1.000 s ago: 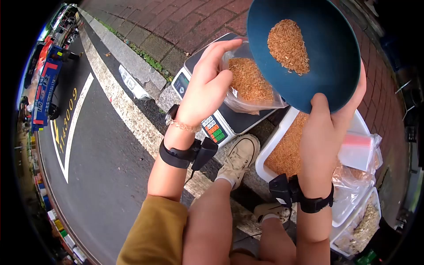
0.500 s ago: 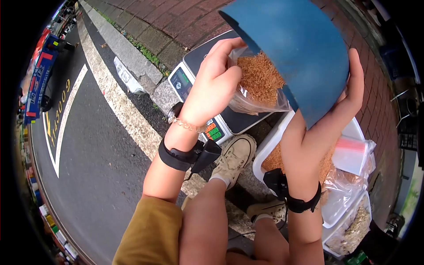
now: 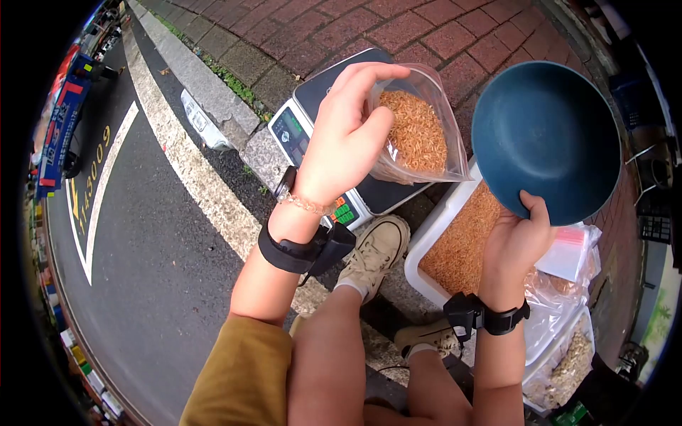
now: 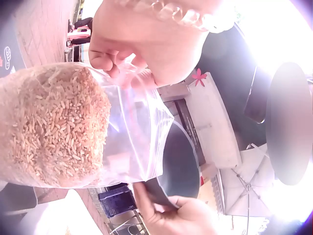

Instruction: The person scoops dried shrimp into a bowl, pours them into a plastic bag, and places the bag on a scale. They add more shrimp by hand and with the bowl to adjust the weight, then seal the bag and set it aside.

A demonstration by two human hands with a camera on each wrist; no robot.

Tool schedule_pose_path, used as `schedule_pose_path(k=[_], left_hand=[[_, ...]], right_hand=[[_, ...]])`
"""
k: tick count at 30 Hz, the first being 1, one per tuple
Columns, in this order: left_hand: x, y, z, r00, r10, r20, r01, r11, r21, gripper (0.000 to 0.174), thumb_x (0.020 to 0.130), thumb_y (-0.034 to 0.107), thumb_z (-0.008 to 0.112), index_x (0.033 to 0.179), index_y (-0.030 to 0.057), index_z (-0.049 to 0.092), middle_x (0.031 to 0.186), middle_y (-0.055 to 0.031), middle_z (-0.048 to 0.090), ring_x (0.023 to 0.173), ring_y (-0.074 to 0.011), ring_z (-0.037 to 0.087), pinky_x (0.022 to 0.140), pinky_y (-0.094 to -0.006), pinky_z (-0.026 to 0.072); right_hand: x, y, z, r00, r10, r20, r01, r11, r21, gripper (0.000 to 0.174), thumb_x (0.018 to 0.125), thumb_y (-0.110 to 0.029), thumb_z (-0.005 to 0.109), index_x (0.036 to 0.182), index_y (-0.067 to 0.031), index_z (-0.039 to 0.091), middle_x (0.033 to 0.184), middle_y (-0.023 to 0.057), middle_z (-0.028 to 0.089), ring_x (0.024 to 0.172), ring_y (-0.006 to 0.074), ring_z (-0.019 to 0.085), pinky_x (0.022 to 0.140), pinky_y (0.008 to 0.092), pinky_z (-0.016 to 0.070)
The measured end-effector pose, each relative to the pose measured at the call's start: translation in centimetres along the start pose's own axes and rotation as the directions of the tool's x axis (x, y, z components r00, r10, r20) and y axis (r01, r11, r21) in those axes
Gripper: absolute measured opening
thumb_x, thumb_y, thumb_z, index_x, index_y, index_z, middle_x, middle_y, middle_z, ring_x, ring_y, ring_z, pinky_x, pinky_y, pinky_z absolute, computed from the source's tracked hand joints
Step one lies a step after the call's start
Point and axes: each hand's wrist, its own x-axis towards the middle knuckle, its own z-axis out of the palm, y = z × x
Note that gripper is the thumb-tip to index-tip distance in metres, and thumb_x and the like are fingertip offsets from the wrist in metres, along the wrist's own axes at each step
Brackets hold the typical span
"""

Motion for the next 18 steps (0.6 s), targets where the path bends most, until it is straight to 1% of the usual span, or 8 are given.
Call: schedule_pose_path(k=[2, 3, 5, 9, 13, 15, 17, 18], left_hand=[[-0.1, 0.2, 0.1, 1.0, 0.015, -0.018, -0.015, 1.0, 0.021, 0.042, 0.078, 0.0, 0.049, 0.118, 0.0024, 0.062, 0.113, -0.0026, 0.053, 0.076, -0.0079, 0.045, 0.075, -0.0225, 0.0409], [-0.1, 0.1, 0.1, 1.0, 0.014, -0.02, -0.014, 1.0, 0.018, 0.042, 0.078, 0.0, 0.049, 0.118, 0.0024, 0.062, 0.113, -0.0026, 0.053, 0.076, -0.0079, 0.045, 0.075, -0.0225, 0.0409], [0.0, -0.3, 0.2, 0.998, 0.05, -0.038, -0.048, 0.998, 0.038, 0.04, 0.079, 0.0, 0.048, 0.116, 0.0025, 0.062, 0.113, -0.0042, 0.054, 0.076, -0.0086, 0.046, 0.075, -0.0234, 0.0412], [0.1, -0.4, 0.6, 0.997, 0.057, -0.054, -0.054, 0.997, 0.057, 0.037, 0.08, 0.001, 0.049, 0.114, 0.0022, 0.063, 0.114, -0.0046, 0.055, 0.077, -0.0087, 0.046, 0.075, -0.0238, 0.0412], [0.6, -1.2, 0.6, 0.989, 0.139, -0.059, -0.129, 0.981, 0.146, 0.035, 0.08, 0.001, 0.049, 0.111, 0.0018, 0.063, 0.112, -0.0056, 0.055, 0.079, -0.0104, 0.048, 0.077, -0.0252, 0.0417], [0.6, -1.3, 0.6, 0.986, 0.16, -0.055, -0.15, 0.976, 0.157, 0.034, 0.08, 0.001, 0.049, 0.111, 0.0018, 0.063, 0.111, -0.0058, 0.056, 0.08, -0.0111, 0.048, 0.078, -0.0257, 0.0418], [0.7, -1.3, 0.6, 0.989, 0.137, -0.054, -0.128, 0.981, 0.148, 0.033, 0.079, 0.001, 0.049, 0.11, 0.0017, 0.063, 0.11, -0.0063, 0.056, 0.083, -0.0127, 0.049, 0.08, -0.0268, 0.042], [0.7, -1.4, 0.7, 0.989, 0.137, -0.053, -0.127, 0.98, 0.15, 0.033, 0.079, 0.001, 0.049, 0.11, 0.0017, 0.063, 0.11, -0.0063, 0.056, 0.083, -0.0127, 0.049, 0.08, -0.0268, 0.042]], right_hand=[[2.2, 1.2, -3.6, 0.973, 0.224, -0.06, -0.22, 0.973, 0.064, 0.037, 0.083, 0.008, 0.042, 0.12, 0.011, 0.045, 0.125, 0.0208, 0.05, 0.106, 0.0355, 0.059, 0.098, 0.0472, 0.054], [3.1, 2.0, -5.7, 0.973, 0.222, -0.058, -0.219, 0.974, 0.06, 0.037, 0.083, 0.008, 0.042, 0.12, 0.011, 0.045, 0.125, 0.0208, 0.05, 0.106, 0.0355, 0.059, 0.098, 0.0472, 0.054], [4.7, 3.8, -10.3, 0.88, 0.403, -0.254, -0.378, 0.915, 0.143, 0.035, 0.085, 0.006, 0.04, 0.119, 0.0128, 0.045, 0.125, 0.024, 0.049, 0.106, 0.0408, 0.058, 0.103, 0.0512, 0.0508], [6.7, 9.7, -21.3, 0.657, 0.549, -0.517, -0.593, 0.799, 0.095, 0.037, 0.085, -0.002, 0.046, 0.121, 0.0062, 0.05, 0.11, 0.0169, 0.06, 0.109, 0.0353, 0.059, 0.093, 0.0508, 0.0525], [6.4, 13.5, -26.3, 0.629, 0.569, -0.53, -0.705, 0.705, -0.078, 0.04, 0.084, -0.012, 0.055, 0.123, -0.0034, 0.053, 0.11, 0.0124, 0.058, 0.103, 0.0308, 0.06, 0.09, 0.0467, 0.0504], [7.0, 13.9, -25.5, 0.744, 0.117, -0.657, -0.6, 0.551, -0.581, 0.052, 0.079, -0.015, 0.063, 0.129, -0.0056, 0.049, 0.113, 0.0137, 0.056, 0.102, 0.0326, 0.058, 0.09, 0.0483, 0.0472], [6.8, 10.3, -19.6, 0.69, -0.193, -0.698, -0.604, 0.378, -0.701, 0.068, 0.075, -0.016, 0.069, 0.136, -0.006, 0.042, 0.126, 0.0188, 0.047, 0.114, 0.0365, 0.049, 0.096, 0.0488, 0.0404], [6.7, 9.1, -18.2, 0.782, -0.262, -0.566, -0.436, 0.418, -0.797, 0.07, 0.075, -0.016, 0.07, 0.138, -0.0064, 0.04, 0.13, 0.0207, 0.041, 0.118, 0.0366, 0.044, 0.099, 0.048, 0.0361]])
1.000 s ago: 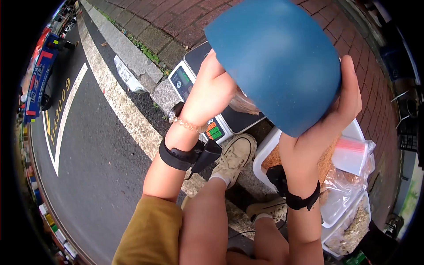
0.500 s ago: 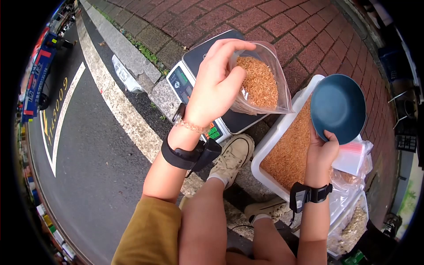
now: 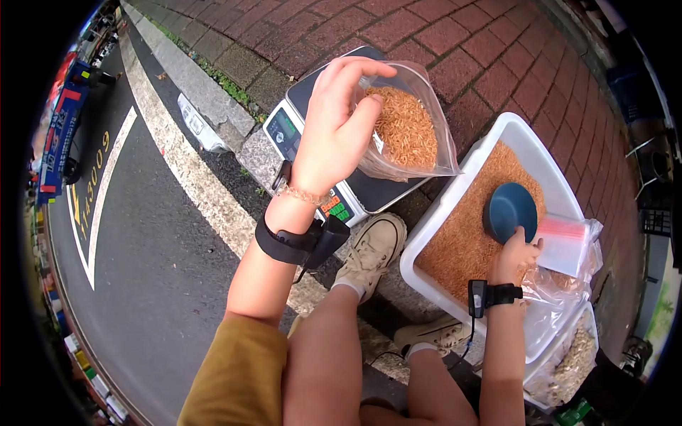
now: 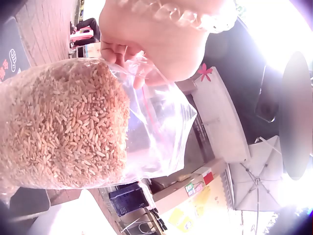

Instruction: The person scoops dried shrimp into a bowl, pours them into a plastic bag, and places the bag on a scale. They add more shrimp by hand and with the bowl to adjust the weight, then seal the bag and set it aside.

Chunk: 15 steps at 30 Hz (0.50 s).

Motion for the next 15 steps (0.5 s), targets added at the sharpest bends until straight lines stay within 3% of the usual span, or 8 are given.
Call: schedule_pose_path(k=[2, 5, 7, 8, 11, 12, 13, 15], left_hand=[[0.0, -0.2, 0.1, 0.999, 0.031, -0.009, -0.031, 1.0, -0.003, 0.033, 0.08, 0.002, 0.049, 0.11, 0.0019, 0.063, 0.11, -0.0064, 0.056, 0.085, -0.0133, 0.049, 0.081, -0.0267, 0.0417], [0.0, 0.3, 0.1, 1.0, -0.007, 0.006, 0.007, 0.999, 0.032, 0.032, 0.08, 0.004, 0.05, 0.109, 0.0025, 0.064, 0.114, -0.0073, 0.057, 0.096, -0.0173, 0.051, 0.088, -0.0292, 0.0406], [0.1, 0.0, 0.0, 0.999, 0.055, -0.001, -0.054, 0.992, 0.112, 0.032, 0.082, 0.007, 0.049, 0.11, 0.0035, 0.064, 0.117, -0.0083, 0.057, 0.103, -0.02, 0.05, 0.093, -0.0316, 0.0382], [0.0, -0.1, -0.1, 0.993, 0.115, -0.002, -0.113, 0.975, 0.189, 0.032, 0.083, 0.011, 0.049, 0.11, 0.0045, 0.065, 0.12, -0.0093, 0.057, 0.11, -0.0226, 0.05, 0.099, -0.0341, 0.0358], [-0.4, 0.4, -0.1, 0.992, 0.109, -0.063, -0.1, 0.987, 0.127, 0.035, 0.086, 0.019, 0.046, 0.113, 0.0059, 0.065, 0.125, -0.0117, 0.055, 0.121, -0.0269, 0.044, 0.106, -0.038, 0.0286], [-0.5, 0.4, -0.2, 0.99, 0.109, -0.087, -0.1, 0.99, 0.1, 0.041, 0.088, 0.027, 0.044, 0.117, 0.0057, 0.063, 0.126, -0.0128, 0.055, 0.123, -0.0273, 0.044, 0.107, -0.0382, 0.0272], [-0.6, -0.4, -0.2, 0.981, 0.156, -0.11, -0.16, 0.987, -0.027, 0.04, 0.092, 0.029, 0.052, 0.126, 0.0098, 0.058, 0.128, -0.0129, 0.052, 0.122, -0.0296, 0.04, 0.106, -0.0405, 0.0265], [-1.5, -0.8, 1.1, 0.97, 0.097, -0.224, -0.147, 0.964, -0.222, 0.05, 0.094, 0.034, 0.047, 0.135, 0.0056, 0.05, 0.134, -0.0151, 0.049, 0.126, -0.031, 0.039, 0.109, -0.0416, 0.0247]], right_hand=[[-1.5, -2.9, -1.7, 0.938, -0.344, 0.041, 0.331, 0.925, 0.185, 0.072, 0.077, -0.015, 0.071, 0.139, -0.0063, 0.037, 0.135, 0.0218, 0.034, 0.124, 0.0356, 0.036, 0.104, 0.0458, 0.0288], [-5.4, -7.8, -4.7, 0.623, -0.781, 0.046, 0.72, 0.596, 0.355, 0.068, 0.082, -0.015, 0.07, 0.14, -0.0052, 0.036, 0.138, 0.018, 0.034, 0.122, 0.0317, 0.036, 0.105, 0.0431, 0.0253], [-9.0, -10.4, -6.7, 0.505, -0.853, 0.132, 0.681, 0.488, 0.546, 0.072, 0.081, -0.018, 0.072, 0.141, -0.0036, 0.034, 0.143, 0.0166, 0.033, 0.126, 0.029, 0.036, 0.105, 0.0426, 0.0254], [-10.7, -11.6, -7.3, 0.394, -0.904, 0.164, 0.685, 0.408, 0.604, 0.078, 0.079, -0.02, 0.074, 0.142, -0.0034, 0.031, 0.145, 0.0174, 0.031, 0.128, 0.0286, 0.036, 0.105, 0.0423, 0.0266], [-15.0, -14.4, -7.5, 0.132, -0.963, 0.234, 0.535, 0.268, 0.801, 0.099, 0.072, -0.024, 0.082, 0.148, -0.0031, 0.021, 0.151, 0.0194, 0.026, 0.134, 0.0309, 0.035, 0.104, 0.0428, 0.0299], [-16.0, -14.8, -7.3, 0.137, -0.955, 0.264, 0.501, 0.297, 0.813, 0.113, 0.068, -0.024, 0.086, 0.151, -0.0032, 0.012, 0.151, 0.0216, 0.026, 0.133, 0.0337, 0.037, 0.106, 0.0441, 0.0301], [-16.5, -14.7, -7.0, 0.138, -0.954, 0.264, 0.488, 0.298, 0.82, 0.113, 0.068, -0.024, 0.086, 0.151, -0.0032, 0.012, 0.151, 0.0216, 0.026, 0.133, 0.0337, 0.037, 0.106, 0.0441, 0.0301], [-17.7, -14.9, -5.8, 0.247, -0.922, 0.299, 0.306, 0.367, 0.878, 0.121, 0.065, -0.023, 0.089, 0.152, -0.0038, 0.007, 0.15, 0.0238, 0.026, 0.134, 0.0354, 0.037, 0.107, 0.045, 0.0291]])
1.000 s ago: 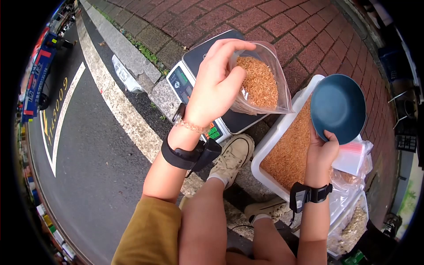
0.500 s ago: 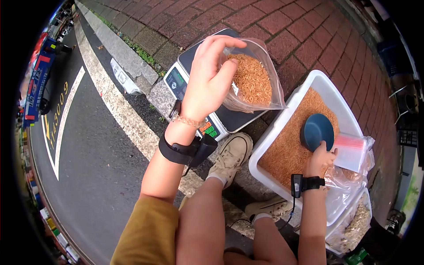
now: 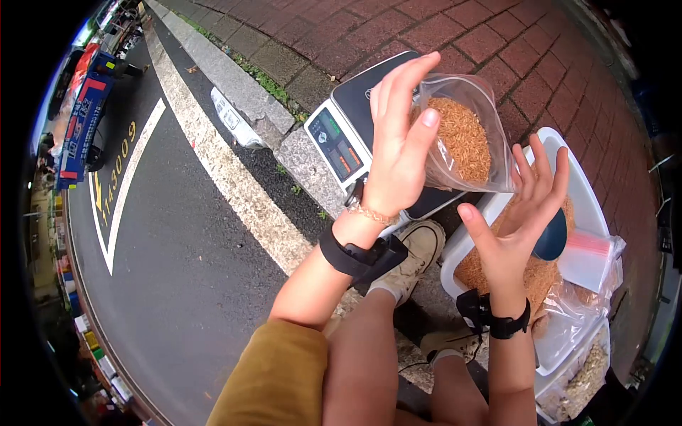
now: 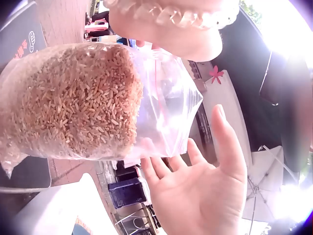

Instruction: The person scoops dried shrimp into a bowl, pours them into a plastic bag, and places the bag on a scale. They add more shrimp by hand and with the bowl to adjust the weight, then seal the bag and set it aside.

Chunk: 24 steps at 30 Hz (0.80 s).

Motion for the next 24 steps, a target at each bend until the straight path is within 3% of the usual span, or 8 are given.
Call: schedule_pose_path(k=[2, 6, 8, 10, 15, 17, 24], left_hand=[[-1.0, -0.3, 0.2, 0.998, -0.065, -0.027, 0.064, 0.997, -0.047, 0.06, 0.098, 0.036, 0.04, 0.146, 0.0009, 0.033, 0.143, -0.0177, 0.042, 0.132, -0.0335, 0.036, 0.112, -0.0433, 0.0213], [-2.1, -0.9, 0.0, 0.979, -0.188, -0.085, 0.172, 0.97, -0.17, 0.062, 0.099, 0.035, 0.038, 0.148, -0.0012, 0.027, 0.146, -0.0204, 0.039, 0.137, -0.0345, 0.034, 0.113, -0.0435, 0.02], [-2.4, -1.3, -0.4, 0.971, -0.204, -0.122, 0.185, 0.97, -0.156, 0.06, 0.1, 0.034, 0.038, 0.148, -0.0006, 0.029, 0.143, -0.0216, 0.042, 0.134, -0.034, 0.037, 0.112, -0.0424, 0.0215], [-2.9, -1.4, -1.1, 0.961, -0.266, -0.075, 0.253, 0.956, -0.148, 0.064, 0.1, 0.039, 0.035, 0.151, 0.0017, 0.024, 0.147, -0.021, 0.038, 0.14, -0.0296, 0.031, 0.115, -0.0396, 0.0196], [-3.9, -2.3, -1.6, 0.937, -0.337, -0.09, 0.322, 0.935, -0.149, 0.059, 0.102, 0.037, 0.034, 0.149, 0.0029, 0.029, 0.146, -0.0201, 0.04, 0.138, -0.0316, 0.034, 0.114, -0.0406, 0.0219], [-4.0, -2.5, -1.7, 0.917, -0.382, -0.117, 0.355, 0.914, -0.196, 0.055, 0.099, 0.032, 0.041, 0.145, 0.0024, 0.035, 0.142, -0.0199, 0.044, 0.131, -0.0335, 0.04, 0.11, -0.0416, 0.0265], [-4.2, -2.9, -1.7, 0.925, -0.361, -0.121, 0.347, 0.93, -0.124, 0.054, 0.099, 0.032, 0.041, 0.144, 0.0032, 0.037, 0.142, -0.0216, 0.043, 0.134, -0.0375, 0.037, 0.113, -0.0434, 0.0225]], right_hand=[[-0.3, 0.5, 0.6, 0.999, 0.04, 0.014, -0.04, 0.998, 0.042, 0.123, 0.065, -0.022, 0.09, 0.152, -0.0056, 0.005, 0.15, 0.0254, 0.025, 0.136, 0.0375, 0.035, 0.113, 0.0467, 0.026], [-0.9, 1.7, 1.1, 0.991, 0.12, 0.065, -0.126, 0.988, 0.094, 0.123, 0.065, -0.021, 0.091, 0.153, -0.0085, 0.005, 0.153, 0.0222, 0.023, 0.142, 0.0373, 0.028, 0.118, 0.0464, 0.0195], [-0.9, 1.9, 1.4, 0.987, 0.105, 0.119, -0.112, 0.992, 0.055, 0.123, 0.065, -0.019, 0.09, 0.153, -0.0095, 0.005, 0.153, 0.0207, 0.023, 0.143, 0.0367, 0.025, 0.118, 0.0473, 0.0187], [-1.0, 2.7, 1.8, 0.993, 0.086, 0.084, -0.088, 0.996, 0.024, 0.122, 0.066, -0.017, 0.089, 0.153, -0.0098, 0.005, 0.154, 0.021, 0.022, 0.143, 0.036, 0.024, 0.118, 0.0469, 0.0187], [-1.6, 4.5, 1.9, 0.984, 0.125, 0.131, -0.127, 0.992, 0.005, 0.125, 0.062, -0.016, 0.091, 0.154, -0.0097, 0.005, 0.155, 0.0208, 0.018, 0.144, 0.0327, 0.019, 0.118, 0.047, 0.0171], [-2.1, 4.6, 1.8, 0.976, 0.16, 0.148, -0.159, 0.987, -0.022, 0.126, 0.062, -0.016, 0.091, 0.154, -0.0095, 0.005, 0.156, 0.0198, 0.017, 0.144, 0.0321, 0.019, 0.118, 0.0464, 0.0168], [-3.1, 5.4, 1.8, 0.962, 0.227, 0.155, -0.226, 0.974, -0.019, 0.125, 0.063, -0.009, 0.089, 0.154, -0.0093, 0.005, 0.156, 0.0172, 0.016, 0.145, 0.0298, 0.018, 0.118, 0.0432, 0.0154]])
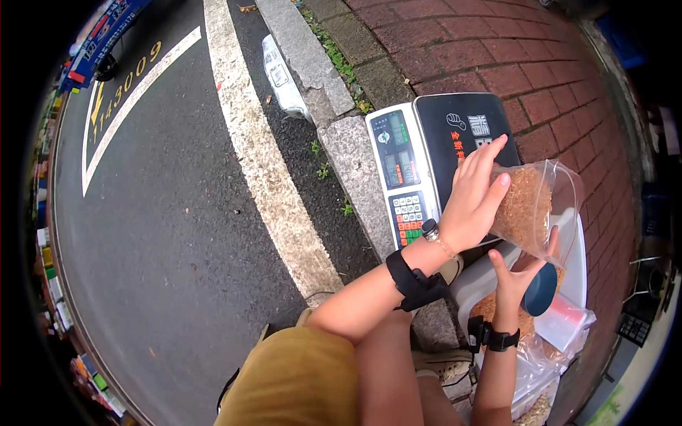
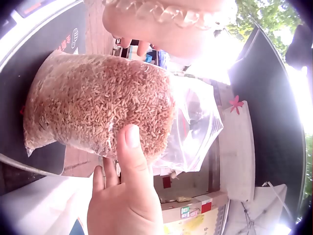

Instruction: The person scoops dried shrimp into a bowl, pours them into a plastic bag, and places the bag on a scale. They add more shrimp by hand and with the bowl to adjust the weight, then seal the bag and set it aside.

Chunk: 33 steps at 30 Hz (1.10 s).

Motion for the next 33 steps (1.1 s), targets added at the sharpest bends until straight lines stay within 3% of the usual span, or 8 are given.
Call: schedule_pose_path(k=[8, 14, 19, 20, 22, 25, 28, 33], left_hand=[[1.0, 3.2, 0.3, 0.982, -0.037, 0.186, 0.066, 0.986, -0.153, 0.054, 0.101, 0.035, 0.039, 0.145, 0.0023, 0.037, 0.145, -0.0185, 0.042, 0.139, -0.0259, 0.035, 0.115, -0.0377, 0.0225], [2.5, 6.3, 0.6, 0.991, -0.014, 0.133, 0.001, 0.995, 0.102, 0.04, 0.094, 0.027, 0.058, 0.125, 0.001, 0.057, 0.117, -0.0124, 0.057, 0.107, -0.0235, 0.053, 0.094, -0.0339, 0.0414], [4.5, 7.7, 0.8, 0.993, 0.008, 0.116, -0.045, 0.947, 0.319, 0.028, 0.086, 0.009, 0.066, 0.113, 0.0034, 0.063, 0.099, 0.0011, 0.059, 0.073, -0.0037, 0.048, 0.065, -0.0196, 0.0404], [4.7, 7.5, 0.9, 0.992, 0.007, 0.127, -0.049, 0.942, 0.332, 0.028, 0.086, 0.009, 0.066, 0.113, 0.0034, 0.063, 0.099, 0.0011, 0.059, 0.073, -0.0037, 0.048, 0.065, -0.0196, 0.0404], [4.8, 7.6, 1.3, 0.986, -0.098, 0.134, 0.057, 0.958, 0.281, 0.021, 0.086, 0.006, 0.065, 0.107, 0.0028, 0.062, 0.092, 0.0017, 0.059, 0.068, -0.0024, 0.048, 0.057, -0.0183, 0.0391], [4.4, 7.5, 2.0, 0.983, -0.093, 0.156, 0.043, 0.955, 0.294, 0.019, 0.087, 0.004, 0.062, 0.106, 0.0013, 0.059, 0.078, 0.004, 0.054, 0.061, -0.0014, 0.047, 0.054, -0.0177, 0.0383], [4.2, 7.2, 2.4, 0.98, -0.097, 0.172, 0.04, 0.95, 0.309, 0.021, 0.088, 0.001, 0.058, 0.109, 0.0004, 0.057, 0.07, 0.0062, 0.048, 0.058, -0.0007, 0.044, 0.051, -0.0169, 0.0346], [4.2, 7.2, 2.8, 0.984, -0.12, 0.135, 0.08, 0.96, 0.267, 0.017, 0.089, 0.003, 0.055, 0.104, 0.0002, 0.06, 0.066, 0.0081, 0.043, 0.059, -0.0011, 0.038, 0.053, -0.0199, 0.0319]], right_hand=[[-0.5, 1.5, -7.1, 0.942, -0.331, 0.052, 0.327, 0.877, -0.353, 0.094, 0.09, -0.048, 0.058, 0.152, -0.0004, 0.006, 0.152, 0.0234, 0.024, 0.129, 0.0322, 0.037, 0.111, 0.047, 0.022], [-5.9, 11.4, -21.2, 0.94, -0.154, -0.305, -0.201, 0.474, -0.858, 0.07, 0.084, -0.021, 0.07, 0.14, 0.0027, 0.034, 0.13, 0.0247, 0.042, 0.117, 0.035, 0.044, 0.099, 0.0436, 0.0353], [-14.1, 21.2, -28.0, 0.729, 0.262, -0.632, -0.67, 0.458, -0.584, 0.05, 0.078, -0.01, 0.072, 0.119, 0.0032, 0.047, 0.105, 0.0166, 0.056, 0.097, 0.028, 0.055, 0.089, 0.0395, 0.0437], [-14.8, 23.4, -28.0, 0.632, 0.39, -0.67, -0.617, 0.777, -0.13, 0.036, 0.077, -0.008, 0.069, 0.107, -0.0002, 0.051, 0.091, 0.0097, 0.057, 0.074, 0.0226, 0.057, 0.07, 0.0343, 0.0488], [-11.5, 14.9, -25.0, 0.394, 0.843, -0.366, -0.825, 0.5, 0.264, 0.029, 0.078, -0.011, 0.063, 0.103, -0.0033, 0.052, 0.083, 0.0079, 0.059, 0.059, 0.0195, 0.055, 0.05, 0.0296, 0.044], [-12.4, 19.4, -26.6, 0.256, 0.96, -0.117, -0.752, 0.274, 0.6, 0.024, 0.08, -0.015, 0.055, 0.102, -0.0055, 0.051, 0.071, 0.0052, 0.057, 0.048, 0.0181, 0.052, 0.04, 0.0252, 0.0369], [-11.0, 18.6, -25.4, 0.202, 0.949, -0.242, -0.733, 0.31, 0.606, 0.023, 0.082, -0.016, 0.05, 0.102, -0.0055, 0.05, 0.062, 0.0048, 0.056, 0.046, 0.0205, 0.053, 0.04, 0.0259, 0.0396], [-7.9, 13.8, -24.0, 0.457, 0.583, -0.672, -0.684, 0.713, 0.154, 0.044, 0.082, -0.005, 0.044, 0.126, 0.0032, 0.044, 0.128, 0.026, 0.051, 0.11, 0.0327, 0.059, 0.07, 0.0384, 0.056]])
